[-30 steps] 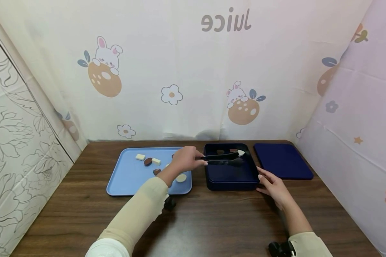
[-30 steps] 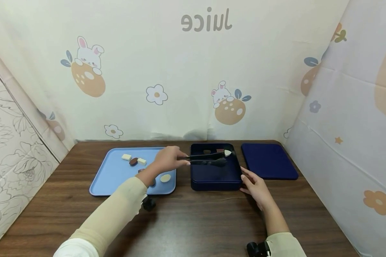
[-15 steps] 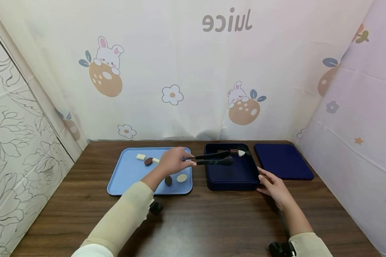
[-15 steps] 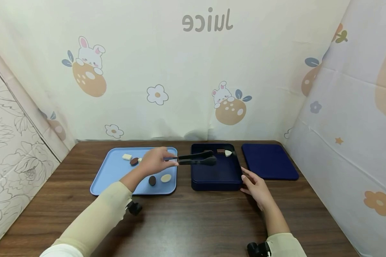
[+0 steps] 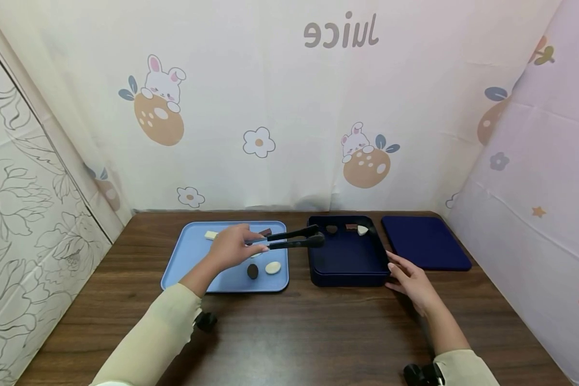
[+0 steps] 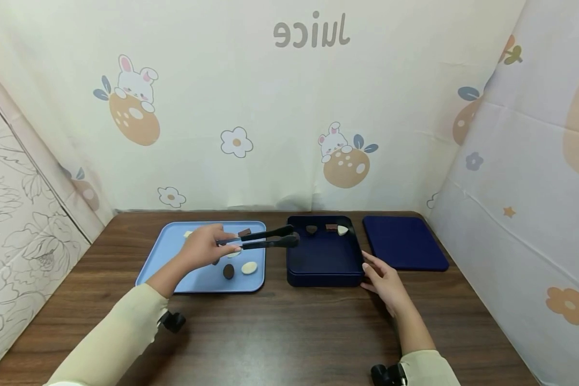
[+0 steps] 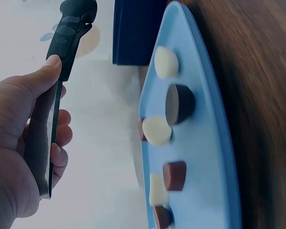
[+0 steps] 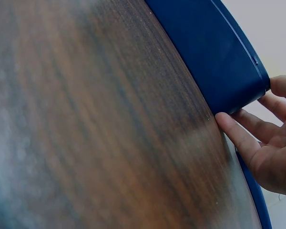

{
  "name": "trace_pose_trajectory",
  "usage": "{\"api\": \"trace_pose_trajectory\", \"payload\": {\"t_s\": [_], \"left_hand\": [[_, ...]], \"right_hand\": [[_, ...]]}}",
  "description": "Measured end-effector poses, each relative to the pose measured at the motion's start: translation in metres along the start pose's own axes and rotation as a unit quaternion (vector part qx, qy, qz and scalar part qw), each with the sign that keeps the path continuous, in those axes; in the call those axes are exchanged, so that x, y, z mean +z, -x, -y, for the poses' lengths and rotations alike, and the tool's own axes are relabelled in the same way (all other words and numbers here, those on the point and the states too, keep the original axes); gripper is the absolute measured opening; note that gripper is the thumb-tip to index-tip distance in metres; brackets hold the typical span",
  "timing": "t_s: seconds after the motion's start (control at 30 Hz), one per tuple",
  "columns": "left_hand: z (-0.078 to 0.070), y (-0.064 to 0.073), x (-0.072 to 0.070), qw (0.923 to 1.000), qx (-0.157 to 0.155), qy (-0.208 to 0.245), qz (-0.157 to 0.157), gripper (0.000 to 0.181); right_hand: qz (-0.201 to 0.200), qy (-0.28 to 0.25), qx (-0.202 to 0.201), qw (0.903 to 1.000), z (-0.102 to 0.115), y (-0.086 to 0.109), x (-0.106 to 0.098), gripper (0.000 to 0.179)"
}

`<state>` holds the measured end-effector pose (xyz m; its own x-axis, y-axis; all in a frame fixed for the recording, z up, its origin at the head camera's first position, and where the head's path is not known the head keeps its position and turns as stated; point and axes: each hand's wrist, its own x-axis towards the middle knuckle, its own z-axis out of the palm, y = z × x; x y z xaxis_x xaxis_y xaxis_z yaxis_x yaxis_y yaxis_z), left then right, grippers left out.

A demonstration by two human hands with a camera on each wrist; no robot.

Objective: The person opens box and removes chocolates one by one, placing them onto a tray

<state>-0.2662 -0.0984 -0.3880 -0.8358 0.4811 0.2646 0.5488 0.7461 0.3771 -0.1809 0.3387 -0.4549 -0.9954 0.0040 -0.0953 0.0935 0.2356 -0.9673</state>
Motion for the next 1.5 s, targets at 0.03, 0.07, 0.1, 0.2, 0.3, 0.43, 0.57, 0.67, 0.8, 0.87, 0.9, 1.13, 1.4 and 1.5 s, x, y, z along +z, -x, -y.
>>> {"api": "trace_pose_trajectory", "payload": {"t_s": [0.03, 0.07, 0.1, 0.2, 0.3, 0.43, 0.57, 0.67, 0.8, 0.87, 0.9, 1.13, 1.4, 1.5], "left_hand": [[0.002, 0.002, -0.001, 1.0000, -0.004, 0.002, -0.001, 0.038], [0.005, 0.004, -0.002, 1.0000, -0.007, 0.002, -0.001, 0.039], [0.007, 0.007, -0.003, 1.0000, -0.009, 0.002, -0.003, 0.039], [0.013, 0.013, -0.005, 0.9997, -0.023, -0.002, -0.002, 0.039], [0.019, 0.019, -0.006, 0.9993, -0.037, -0.003, 0.000, 0.040], [0.027, 0.028, -0.006, 0.9985, -0.055, 0.001, 0.003, 0.040], [0.036, 0.035, -0.005, 0.9980, -0.063, 0.005, 0.003, 0.037], [0.043, 0.039, -0.004, 0.9974, -0.071, 0.008, 0.004, 0.037], [0.051, 0.044, -0.003, 0.9966, -0.082, 0.007, 0.004, 0.040], [0.053, 0.047, -0.002, 0.9961, -0.089, 0.002, 0.004, 0.040], [0.054, 0.048, -0.002, 0.9959, -0.091, 0.000, 0.005, 0.039], [0.060, 0.053, 0.000, 0.9946, -0.100, -0.022, 0.016, 0.038], [0.061, 0.054, 0.001, 0.9925, -0.113, -0.031, 0.037, 0.039], [0.060, 0.052, 0.001, 0.9904, -0.128, -0.028, 0.045, 0.042]], "right_hand": [[0.000, 0.001, -0.001, 1.0000, 0.000, 0.000, 0.000, 0.064], [-0.001, 0.002, -0.001, 1.0000, 0.000, 0.000, 0.000, 0.064], [0.000, 0.004, -0.001, 1.0000, -0.001, 0.000, -0.001, 0.064], [0.001, 0.005, -0.002, 1.0000, -0.001, -0.001, -0.001, 0.064], [0.002, 0.004, -0.003, 1.0000, -0.001, -0.001, -0.001, 0.064], [0.002, 0.001, -0.003, 1.0000, -0.001, -0.001, -0.001, 0.064], [0.002, 0.001, -0.003, 1.0000, -0.001, 0.000, -0.001, 0.064], [0.003, 0.002, -0.003, 1.0000, -0.001, 0.000, 0.000, 0.064], [0.003, 0.003, -0.001, 1.0000, -0.001, -0.001, 0.000, 0.064], [0.003, 0.001, -0.001, 1.0000, -0.001, -0.001, 0.000, 0.064], [0.004, 0.000, -0.002, 1.0000, -0.001, -0.001, 0.000, 0.064], [0.001, 0.006, 0.001, 1.0000, 0.000, -0.001, -0.002, 0.064], [0.003, 0.004, 0.004, 1.0000, -0.001, -0.002, -0.002, 0.065], [0.003, 0.004, 0.005, 1.0000, -0.001, -0.002, -0.002, 0.064]]}}
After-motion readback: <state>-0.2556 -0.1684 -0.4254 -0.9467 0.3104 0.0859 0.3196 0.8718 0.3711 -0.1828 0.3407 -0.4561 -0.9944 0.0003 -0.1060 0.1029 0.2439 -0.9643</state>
